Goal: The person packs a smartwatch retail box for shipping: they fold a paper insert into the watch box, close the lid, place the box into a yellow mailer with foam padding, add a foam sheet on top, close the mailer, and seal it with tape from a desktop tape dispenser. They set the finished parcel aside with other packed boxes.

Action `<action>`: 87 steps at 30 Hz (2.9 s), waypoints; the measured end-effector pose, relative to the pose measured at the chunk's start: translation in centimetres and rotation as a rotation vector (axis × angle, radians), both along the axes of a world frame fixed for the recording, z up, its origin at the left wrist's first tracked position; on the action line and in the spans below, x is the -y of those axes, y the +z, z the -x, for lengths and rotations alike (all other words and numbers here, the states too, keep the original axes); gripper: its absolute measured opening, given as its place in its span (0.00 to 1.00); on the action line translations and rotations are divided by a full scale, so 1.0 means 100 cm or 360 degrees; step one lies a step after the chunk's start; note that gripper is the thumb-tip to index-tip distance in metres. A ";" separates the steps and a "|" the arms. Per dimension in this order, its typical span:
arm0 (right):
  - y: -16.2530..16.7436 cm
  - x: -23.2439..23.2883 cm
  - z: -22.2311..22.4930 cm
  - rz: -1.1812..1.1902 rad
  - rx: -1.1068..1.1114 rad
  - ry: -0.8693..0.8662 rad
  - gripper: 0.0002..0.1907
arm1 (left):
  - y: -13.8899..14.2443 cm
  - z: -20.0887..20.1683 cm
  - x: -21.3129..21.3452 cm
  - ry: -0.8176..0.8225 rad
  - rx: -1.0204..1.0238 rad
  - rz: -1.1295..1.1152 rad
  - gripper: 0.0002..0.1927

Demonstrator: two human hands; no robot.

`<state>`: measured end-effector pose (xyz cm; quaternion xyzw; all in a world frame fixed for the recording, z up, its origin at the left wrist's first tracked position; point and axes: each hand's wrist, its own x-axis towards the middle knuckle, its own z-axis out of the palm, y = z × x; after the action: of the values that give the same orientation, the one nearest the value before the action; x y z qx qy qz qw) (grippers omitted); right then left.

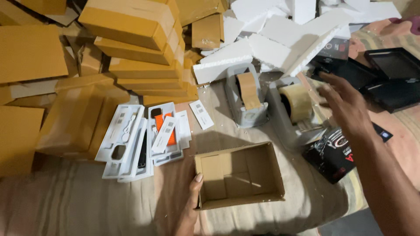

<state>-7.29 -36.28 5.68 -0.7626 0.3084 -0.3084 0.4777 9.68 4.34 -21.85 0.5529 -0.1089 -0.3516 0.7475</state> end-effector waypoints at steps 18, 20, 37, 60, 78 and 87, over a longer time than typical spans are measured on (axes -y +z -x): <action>0.024 0.074 -0.163 -0.0452 0.0660 0.0463 0.19 | 0.012 -0.014 0.015 0.0135 -0.0289 -0.0089 0.35; 0.025 0.065 -0.167 -0.0465 0.0685 0.0484 0.15 | 0.015 -0.016 0.012 0.0154 -0.0276 -0.0080 0.35; 0.033 0.063 -0.156 -0.0622 0.0311 0.0991 0.29 | 0.036 -0.035 0.010 0.0203 -0.0128 0.0019 0.35; -0.030 0.112 -0.154 0.2475 -0.1186 0.0417 0.23 | 0.021 -0.024 0.028 0.0208 -0.0091 -0.0052 0.36; 0.018 0.125 -0.140 -0.0251 0.0896 0.0521 0.17 | 0.028 -0.024 0.024 0.0231 -0.0012 -0.0016 0.37; -0.022 0.122 -0.145 -0.0157 0.0911 0.0514 0.09 | 0.034 -0.020 0.018 0.0223 0.0053 0.0018 0.38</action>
<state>7.26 -48.45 3.45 -0.6600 0.0514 -0.4153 0.6239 11.68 2.57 -18.46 0.5606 -0.0844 -0.2887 0.7715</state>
